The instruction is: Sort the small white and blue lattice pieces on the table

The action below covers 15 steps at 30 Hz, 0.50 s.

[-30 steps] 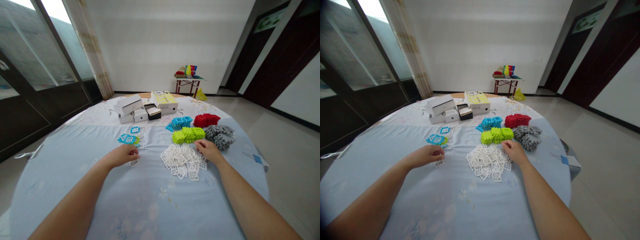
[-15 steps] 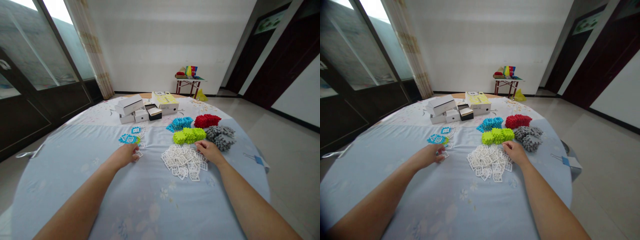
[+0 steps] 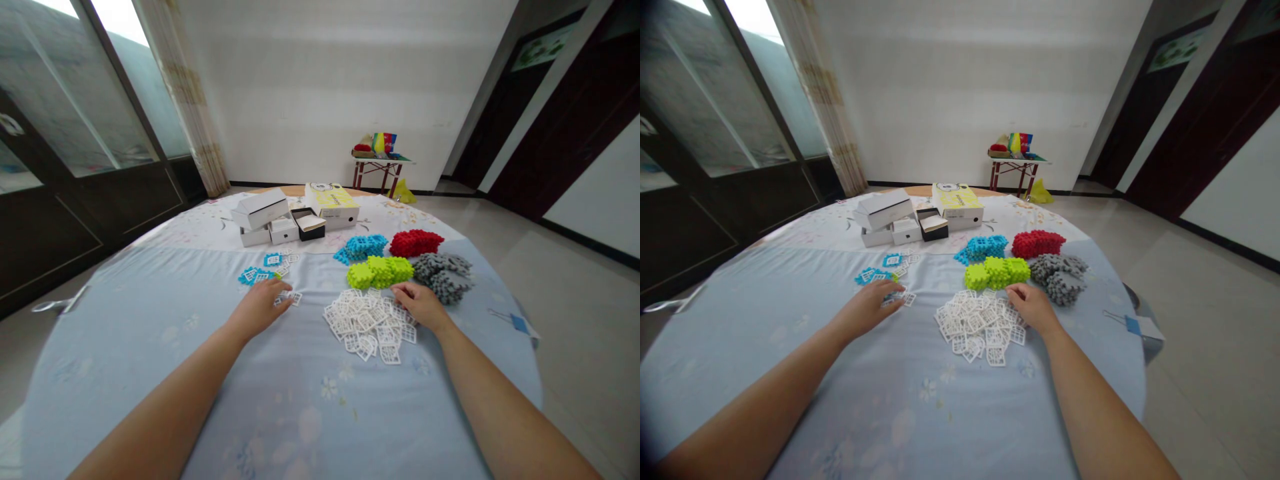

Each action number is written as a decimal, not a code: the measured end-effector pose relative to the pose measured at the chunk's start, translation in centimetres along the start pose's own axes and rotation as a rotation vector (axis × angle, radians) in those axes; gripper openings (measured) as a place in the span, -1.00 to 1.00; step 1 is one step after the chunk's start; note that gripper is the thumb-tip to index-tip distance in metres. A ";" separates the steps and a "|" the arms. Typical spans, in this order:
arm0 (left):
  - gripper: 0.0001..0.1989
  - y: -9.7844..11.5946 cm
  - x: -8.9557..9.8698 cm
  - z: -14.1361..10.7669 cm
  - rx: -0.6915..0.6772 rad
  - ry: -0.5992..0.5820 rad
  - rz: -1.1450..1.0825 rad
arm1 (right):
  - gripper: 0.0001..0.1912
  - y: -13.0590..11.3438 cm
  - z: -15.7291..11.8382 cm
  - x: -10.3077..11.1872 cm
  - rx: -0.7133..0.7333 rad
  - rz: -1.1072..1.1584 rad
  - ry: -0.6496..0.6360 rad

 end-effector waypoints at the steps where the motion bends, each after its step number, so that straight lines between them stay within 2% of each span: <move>1: -0.67 0.3 -0.5 -0.1 -0.031 -0.008 0.033 | -0.64 0.0 0.0 0.0 -0.003 -0.005 0.000; 5: -0.69 0.2 -1.7 -0.1 -0.061 -0.033 0.105 | -0.64 0.1 0.0 0.0 0.000 -0.014 -0.007; 8: -0.68 0.1 -0.7 0.0 -0.033 0.049 0.103 | -0.64 0.1 0.1 0.0 0.007 -0.020 -0.009; 12: -0.63 0.1 1.0 0.2 0.087 0.184 -0.014 | -0.65 0.1 0.0 0.0 -0.006 -0.010 -0.009; 15: -0.61 0.1 0.5 0.2 0.239 0.171 -0.221 | -0.66 0.0 0.0 0.0 -0.017 0.018 -0.014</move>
Point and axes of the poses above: each hand's wrist, its own z-axis towards the middle knuckle, its own x-axis out of the back of the hand, y = z × x, the point moved 6 cm from there along z, towards the middle knuckle, and after that the axes turned 10 degrees about y, right-handed, at the moved point
